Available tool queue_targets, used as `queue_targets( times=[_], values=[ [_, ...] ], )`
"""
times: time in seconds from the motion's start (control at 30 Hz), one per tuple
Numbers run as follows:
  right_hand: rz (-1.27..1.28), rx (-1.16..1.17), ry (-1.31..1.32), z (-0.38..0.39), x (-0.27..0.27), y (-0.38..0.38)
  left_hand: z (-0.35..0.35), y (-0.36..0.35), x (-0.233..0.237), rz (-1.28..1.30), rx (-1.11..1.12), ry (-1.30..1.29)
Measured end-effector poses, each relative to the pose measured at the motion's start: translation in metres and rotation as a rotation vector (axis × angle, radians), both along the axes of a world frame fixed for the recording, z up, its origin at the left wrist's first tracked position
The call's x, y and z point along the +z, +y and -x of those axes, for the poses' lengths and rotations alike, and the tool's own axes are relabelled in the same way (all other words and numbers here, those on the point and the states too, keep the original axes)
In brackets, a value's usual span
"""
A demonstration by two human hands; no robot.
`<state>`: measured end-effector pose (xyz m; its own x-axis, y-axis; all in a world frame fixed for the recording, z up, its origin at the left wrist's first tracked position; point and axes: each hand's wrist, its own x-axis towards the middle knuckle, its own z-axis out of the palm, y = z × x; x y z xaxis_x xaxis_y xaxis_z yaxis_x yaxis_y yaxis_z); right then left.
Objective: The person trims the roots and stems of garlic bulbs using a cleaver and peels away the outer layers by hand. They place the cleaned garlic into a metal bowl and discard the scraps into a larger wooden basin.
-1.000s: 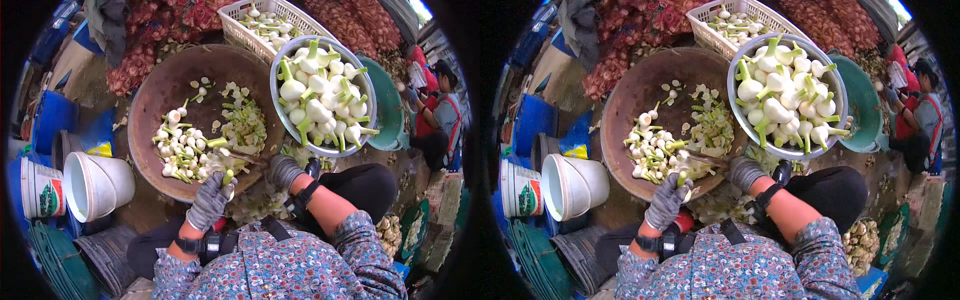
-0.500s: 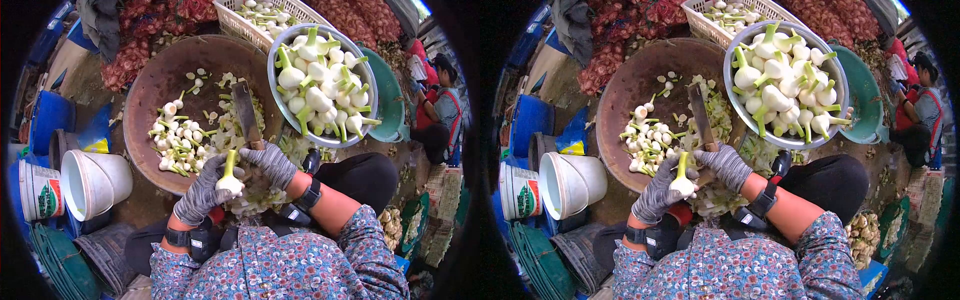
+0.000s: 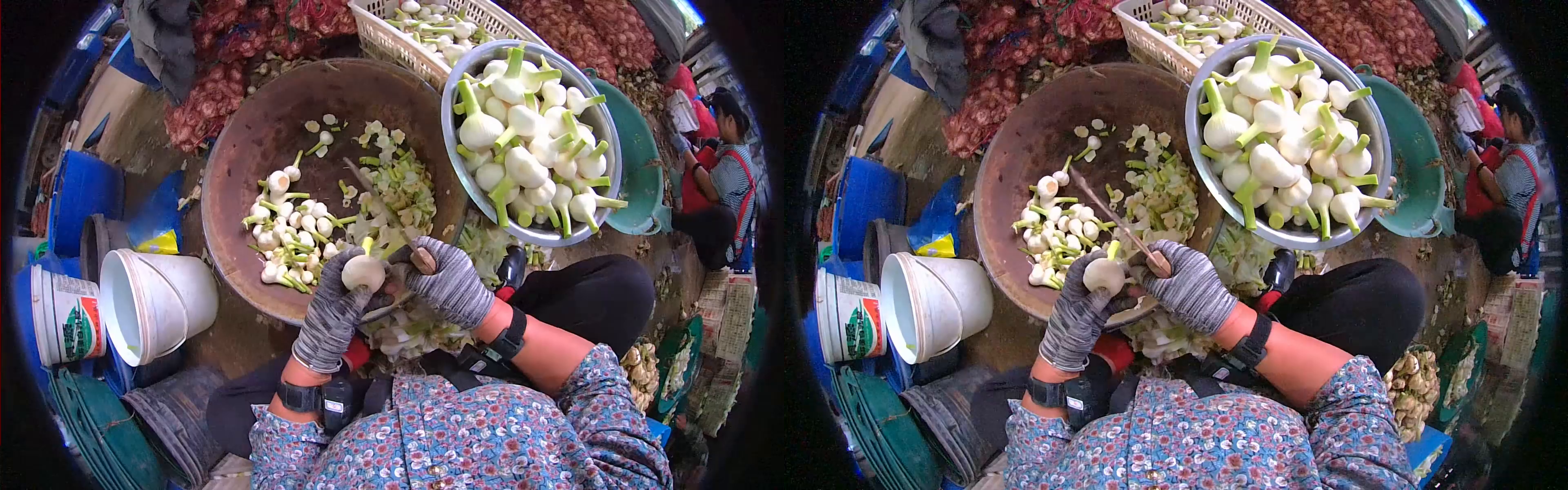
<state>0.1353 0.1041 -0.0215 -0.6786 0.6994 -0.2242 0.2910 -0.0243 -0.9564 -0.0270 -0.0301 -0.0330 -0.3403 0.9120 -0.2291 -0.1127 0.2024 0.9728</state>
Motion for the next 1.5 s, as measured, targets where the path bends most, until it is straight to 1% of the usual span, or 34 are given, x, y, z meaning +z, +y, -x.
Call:
queue_targets(
  times=[0.03,0.13,0.2,0.27,0.33,0.37,0.4,0.5,0.6,0.7,0.8,0.9,1.0,1.07,1.1,1.13,1.2,1.23,1.27,1.33,1.37,1.4,1.43,1.47,1.5],
  values=[
    [-0.059,-0.015,-0.017,0.000,-0.002,0.001,-0.001,0.000,-0.003,0.001,0.032,0.032],
    [-0.250,-0.025,-0.035,-0.001,-0.002,0.003,-0.006,0.007,0.022,0.007,0.060,-0.147],
    [-0.401,0.007,-0.002,-0.002,0.014,0.004,-0.005,0.008,0.018,0.034,0.029,-0.139],
    [-0.508,0.055,-0.045,-0.001,0.019,0.003,-0.005,0.009,0.014,0.062,0.002,-0.126],
    [-0.600,0.100,-0.103,0.001,0.019,0.001,-0.006,0.010,0.013,0.069,-0.055,0.139],
    [-0.609,0.110,-0.128,0.001,0.020,0.002,-0.007,0.010,0.013,0.073,-0.082,0.271],
    [-0.618,0.122,-0.153,0.001,0.022,0.002,-0.010,0.010,0.012,0.039,-0.039,0.185],
    [-0.614,0.130,-0.200,0.002,0.016,0.003,-0.009,0.015,0.014,0.151,-0.157,0.440],
    [-0.552,0.125,-0.232,0.004,0.015,0.004,-0.010,0.017,0.009,0.067,-0.065,0.252],
    [-0.508,0.124,-0.218,0.005,0.015,0.005,-0.009,0.017,0.017,0.078,0.003,0.023],
    [-0.572,0.181,-0.251,0.005,0.015,0.004,-0.004,0.015,0.005,0.115,-0.115,0.338],
    [-0.554,0.181,-0.307,0.008,0.013,0.004,-0.006,0.014,0.001,0.053,-0.104,0.373],
    [-0.386,0.077,-0.255,0.012,0.020,0.004,-0.008,0.012,0.011,0.106,0.032,0.111],
    [-0.264,-0.001,-0.219,0.014,0.017,0.007,-0.007,0.013,0.018,0.046,0.034,0.048],
    [-0.297,-0.019,-0.248,0.013,0.010,0.010,-0.006,0.012,0.019,0.031,0.037,0.017],
    [-0.333,-0.037,-0.276,0.011,0.001,0.014,-0.007,0.010,0.018,-0.050,0.072,-0.276],
    [-0.429,-0.072,-0.357,0.009,-0.008,0.022,-0.003,0.004,0.020,-0.126,0.040,-0.483],
    [-0.421,-0.071,-0.401,0.009,-0.014,0.027,0.000,0.003,0.022,-0.166,0.024,-0.582],
    [-0.411,-0.072,-0.447,0.008,-0.023,0.033,0.000,0.003,0.029,-0.139,0.075,-0.687],
    [-0.410,-0.072,-0.530,0.004,-0.038,0.040,0.007,0.005,0.028,-0.198,0.043,-0.870],
    [-0.415,-0.103,-0.452,0.005,-0.035,0.039,0.010,0.005,0.027,-0.228,0.029,-0.962],
    [-0.418,-0.132,-0.374,0.005,-0.031,0.035,0.011,0.005,0.027,-0.222,0.051,-0.962],
    [-0.419,-0.161,-0.297,0.005,-0.026,0.031,0.012,0.002,0.025,-0.196,0.057,-0.864],
    [-0.352,-0.137,-0.269,0.009,-0.005,0.028,0.012,0.000,0.020,-0.169,0.062,-0.768],
    [-0.415,-0.051,-0.221,0.010,0.009,0.027,0.011,-0.001,0.014,-0.142,0.064,-0.673]
  ],
)
